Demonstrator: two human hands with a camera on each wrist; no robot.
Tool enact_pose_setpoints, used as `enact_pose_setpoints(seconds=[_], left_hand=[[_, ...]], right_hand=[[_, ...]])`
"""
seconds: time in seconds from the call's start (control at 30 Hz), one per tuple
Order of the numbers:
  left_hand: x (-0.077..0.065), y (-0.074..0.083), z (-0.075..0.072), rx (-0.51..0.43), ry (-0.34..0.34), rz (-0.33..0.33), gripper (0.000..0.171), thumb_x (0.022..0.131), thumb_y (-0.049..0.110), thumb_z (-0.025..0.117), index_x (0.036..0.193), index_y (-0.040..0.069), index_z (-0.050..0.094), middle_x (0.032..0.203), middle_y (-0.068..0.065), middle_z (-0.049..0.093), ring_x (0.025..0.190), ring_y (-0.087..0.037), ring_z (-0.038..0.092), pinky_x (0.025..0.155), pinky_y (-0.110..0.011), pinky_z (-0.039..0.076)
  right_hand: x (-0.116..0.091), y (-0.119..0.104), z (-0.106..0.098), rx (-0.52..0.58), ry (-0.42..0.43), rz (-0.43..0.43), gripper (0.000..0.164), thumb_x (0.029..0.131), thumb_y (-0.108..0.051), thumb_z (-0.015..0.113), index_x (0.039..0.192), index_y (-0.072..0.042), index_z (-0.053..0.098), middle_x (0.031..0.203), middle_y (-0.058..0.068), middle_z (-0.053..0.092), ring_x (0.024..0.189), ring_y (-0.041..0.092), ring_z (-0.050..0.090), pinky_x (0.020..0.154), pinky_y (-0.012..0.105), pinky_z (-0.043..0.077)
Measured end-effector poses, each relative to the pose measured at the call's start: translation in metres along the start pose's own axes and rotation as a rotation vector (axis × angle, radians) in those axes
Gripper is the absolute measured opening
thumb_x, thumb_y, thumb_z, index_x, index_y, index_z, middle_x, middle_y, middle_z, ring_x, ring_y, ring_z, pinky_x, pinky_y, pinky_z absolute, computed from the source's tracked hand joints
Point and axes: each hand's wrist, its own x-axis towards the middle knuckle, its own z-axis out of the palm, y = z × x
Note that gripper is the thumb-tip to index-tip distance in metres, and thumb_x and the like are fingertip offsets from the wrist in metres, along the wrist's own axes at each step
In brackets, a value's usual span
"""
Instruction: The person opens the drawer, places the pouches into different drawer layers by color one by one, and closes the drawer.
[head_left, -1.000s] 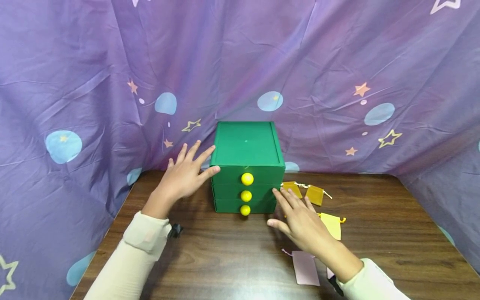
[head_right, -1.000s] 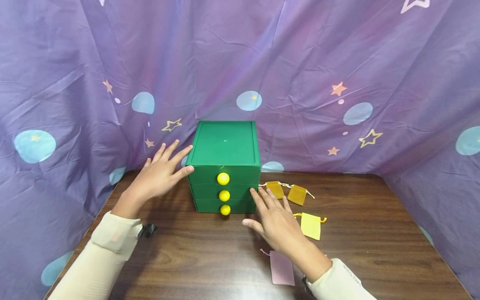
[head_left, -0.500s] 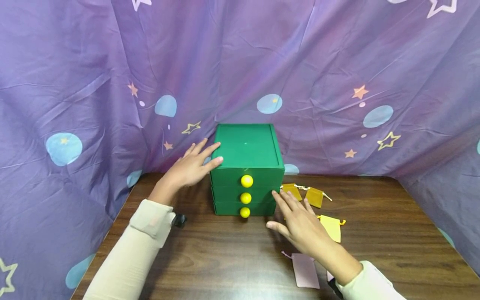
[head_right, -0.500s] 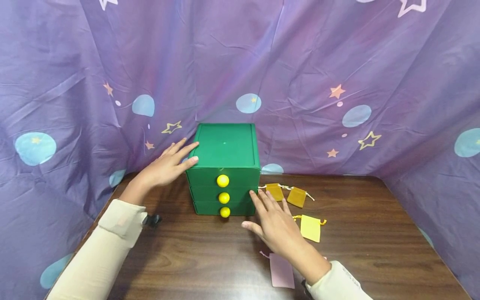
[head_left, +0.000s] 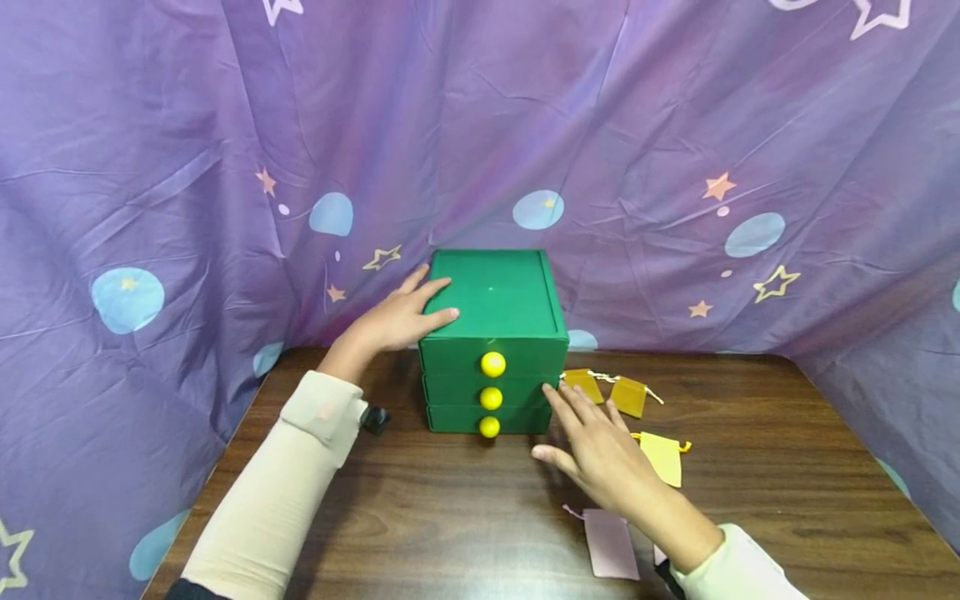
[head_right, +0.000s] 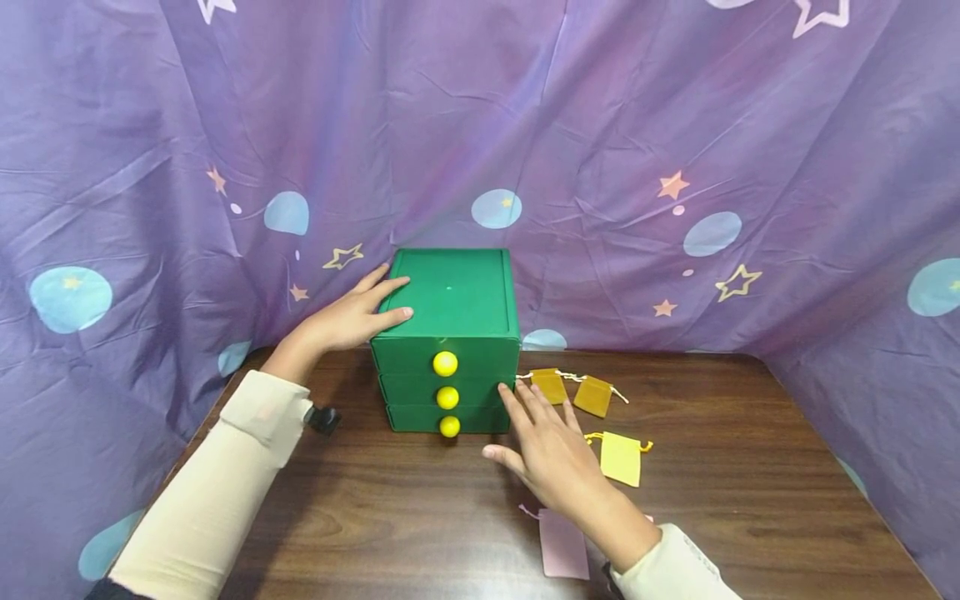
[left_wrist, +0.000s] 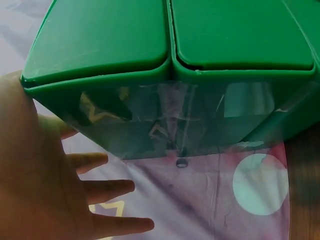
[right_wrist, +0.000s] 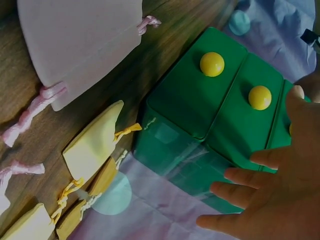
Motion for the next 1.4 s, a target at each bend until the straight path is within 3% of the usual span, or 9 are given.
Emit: enact_pose_setpoints(seconds=[0.3, 0.7, 0.8, 0.9, 0.97, 1.07, 1.2, 1.3, 1.4], left_hand=[[0.01, 0.002, -0.001, -0.016, -0.026, 0.024, 0.076, 0.105, 0.046, 0.054, 0.163, 0.006, 0.027, 0.172, -0.02, 0.001, 0.157, -0.042, 0.013, 0.125, -0.058, 0.019], [0.026, 0.004, 0.003, -0.044, -0.052, 0.035, 0.075, 0.105, 0.042, 0.055, 0.163, 0.005, 0.026, 0.172, -0.02, 0.003, 0.158, -0.04, 0.008, 0.126, -0.057, 0.016], [0.027, 0.003, 0.006, -0.106, -0.026, 0.033, 0.075, 0.104, 0.04, 0.058, 0.163, 0.005, 0.027, 0.172, -0.019, 0.004, 0.158, -0.039, 0.007, 0.126, -0.055, 0.015], [0.029, 0.001, 0.008, -0.172, 0.003, 0.033, 0.075, 0.102, 0.038, 0.061, 0.162, 0.006, 0.03, 0.173, -0.016, 0.006, 0.158, -0.037, 0.007, 0.127, -0.053, 0.014], [0.03, -0.001, 0.009, -0.21, 0.015, 0.034, 0.074, 0.102, 0.037, 0.062, 0.162, 0.006, 0.031, 0.173, -0.015, 0.008, 0.159, -0.036, 0.007, 0.127, -0.052, 0.013], [0.031, -0.002, 0.009, -0.253, 0.026, 0.035, 0.072, 0.102, 0.034, 0.063, 0.161, 0.006, 0.032, 0.173, -0.013, 0.009, 0.158, -0.035, 0.008, 0.127, -0.052, 0.014], [0.033, -0.002, 0.011, -0.311, 0.026, 0.044, 0.071, 0.102, 0.029, 0.064, 0.161, 0.005, 0.032, 0.172, -0.012, 0.009, 0.158, -0.034, 0.007, 0.128, -0.051, 0.013], [0.036, -0.002, 0.013, -0.355, 0.026, 0.05, 0.07, 0.102, 0.025, 0.064, 0.161, 0.003, 0.032, 0.172, -0.013, 0.009, 0.158, -0.034, 0.007, 0.128, -0.049, 0.012], [0.036, -0.001, 0.014, -0.384, 0.028, 0.047, 0.069, 0.103, 0.024, 0.064, 0.161, 0.003, 0.032, 0.172, -0.013, 0.009, 0.158, -0.033, 0.006, 0.128, -0.049, 0.012]], right_hand=[[-0.001, -0.004, 0.004, 0.015, -0.01, 0.007, 0.086, 0.095, -0.054, 0.068, 0.161, -0.012, 0.035, 0.159, 0.022, 0.043, 0.147, 0.042, 0.04, 0.113, 0.074, 0.028], [0.0, -0.009, 0.008, 0.022, -0.017, -0.001, 0.086, 0.096, -0.057, 0.065, 0.163, -0.014, 0.033, 0.159, 0.025, 0.04, 0.145, 0.044, 0.041, 0.113, 0.073, 0.03], [0.003, -0.011, 0.006, 0.024, -0.002, -0.007, 0.086, 0.096, -0.056, 0.065, 0.163, -0.014, 0.032, 0.149, 0.028, 0.05, 0.131, 0.046, 0.055, 0.107, 0.066, 0.043], [0.007, -0.015, 0.003, 0.044, 0.009, 0.004, 0.084, 0.096, -0.054, 0.066, 0.163, -0.015, 0.033, 0.131, 0.025, 0.061, 0.105, 0.037, 0.067, 0.09, 0.054, 0.057], [0.011, -0.017, 0.002, 0.069, 0.003, 0.015, 0.082, 0.097, -0.054, 0.065, 0.162, -0.016, 0.033, 0.117, 0.019, 0.064, 0.086, 0.024, 0.066, 0.075, 0.047, 0.059], [0.018, -0.02, 0.002, 0.128, -0.013, 0.024, 0.078, 0.099, -0.054, 0.063, 0.161, -0.016, 0.035, 0.106, 0.011, 0.064, 0.072, 0.013, 0.059, 0.069, 0.041, 0.058], [0.025, -0.022, 0.001, 0.249, -0.019, 0.032, 0.069, 0.102, -0.049, 0.061, 0.158, -0.013, 0.041, 0.115, 0.013, 0.068, 0.09, 0.022, 0.07, 0.081, 0.048, 0.06], [0.031, -0.021, 0.002, 0.355, -0.012, 0.04, 0.061, 0.103, -0.041, 0.062, 0.153, -0.009, 0.047, 0.124, 0.016, 0.068, 0.108, 0.031, 0.07, 0.091, 0.052, 0.057], [0.039, -0.021, 0.003, 0.454, 0.007, 0.056, 0.051, 0.105, -0.035, 0.062, 0.145, -0.005, 0.054, 0.121, 0.014, 0.071, 0.109, 0.03, 0.069, 0.094, 0.051, 0.055]])
